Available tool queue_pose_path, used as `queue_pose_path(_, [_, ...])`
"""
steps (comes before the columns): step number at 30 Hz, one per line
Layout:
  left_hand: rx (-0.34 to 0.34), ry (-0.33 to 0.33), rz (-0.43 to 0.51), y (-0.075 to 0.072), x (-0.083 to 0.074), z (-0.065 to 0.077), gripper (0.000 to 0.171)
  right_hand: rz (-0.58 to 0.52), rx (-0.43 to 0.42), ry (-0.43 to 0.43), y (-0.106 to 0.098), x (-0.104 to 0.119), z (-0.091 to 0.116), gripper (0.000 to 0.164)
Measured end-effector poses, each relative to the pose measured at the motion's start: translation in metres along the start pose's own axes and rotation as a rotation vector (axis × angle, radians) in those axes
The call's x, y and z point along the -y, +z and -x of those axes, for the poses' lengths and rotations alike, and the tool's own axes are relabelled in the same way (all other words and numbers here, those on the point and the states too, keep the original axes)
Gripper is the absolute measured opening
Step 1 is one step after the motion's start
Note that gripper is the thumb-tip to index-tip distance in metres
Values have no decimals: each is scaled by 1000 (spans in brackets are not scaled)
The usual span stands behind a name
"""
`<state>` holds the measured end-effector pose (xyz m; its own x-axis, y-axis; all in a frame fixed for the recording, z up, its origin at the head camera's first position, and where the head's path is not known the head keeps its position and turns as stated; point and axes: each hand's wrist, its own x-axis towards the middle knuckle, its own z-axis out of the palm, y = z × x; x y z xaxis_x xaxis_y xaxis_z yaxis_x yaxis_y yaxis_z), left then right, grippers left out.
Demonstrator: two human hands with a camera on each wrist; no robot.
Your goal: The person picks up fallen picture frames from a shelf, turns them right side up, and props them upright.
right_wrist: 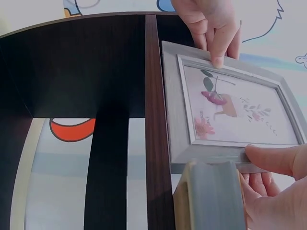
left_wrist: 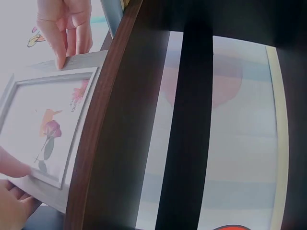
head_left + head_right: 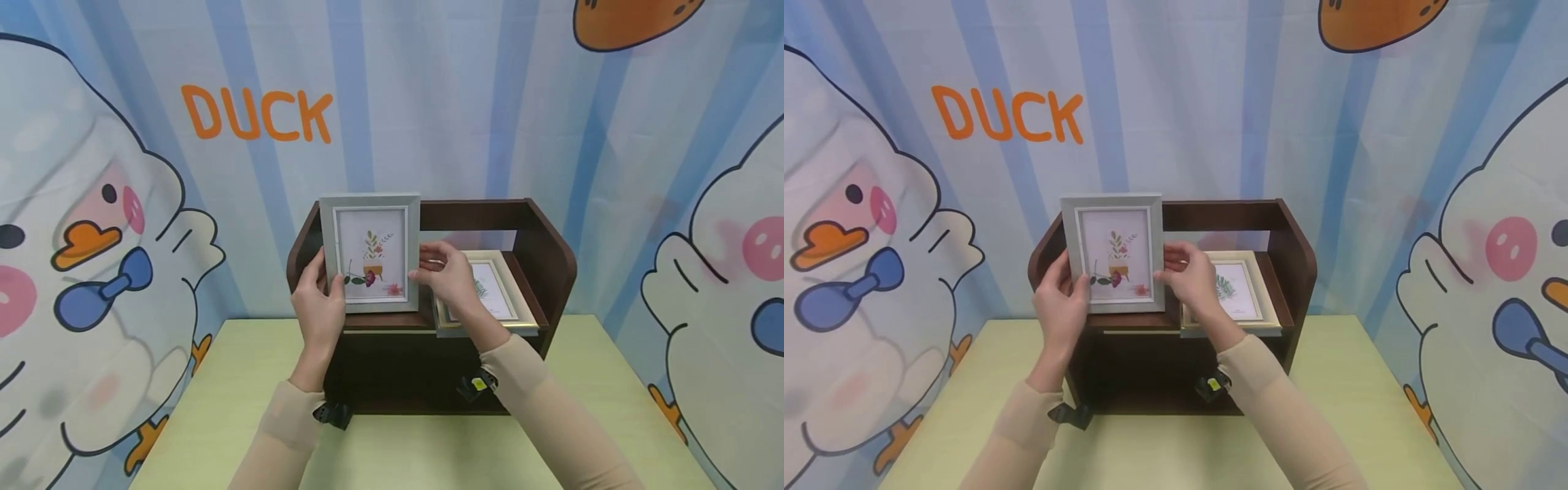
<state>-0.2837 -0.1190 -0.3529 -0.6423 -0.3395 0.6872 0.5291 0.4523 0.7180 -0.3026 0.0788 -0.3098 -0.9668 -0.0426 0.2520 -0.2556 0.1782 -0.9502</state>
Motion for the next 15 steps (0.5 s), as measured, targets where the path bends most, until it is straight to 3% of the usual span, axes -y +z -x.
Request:
queue_pose_path(5, [-9, 13, -8, 2, 3, 0, 46, 13, -28, -43, 1, -2, 0, 48])
queue_pose_path(15, [-12, 13, -36, 2, 5, 2, 42, 6, -25, -37, 1, -5, -1, 48])
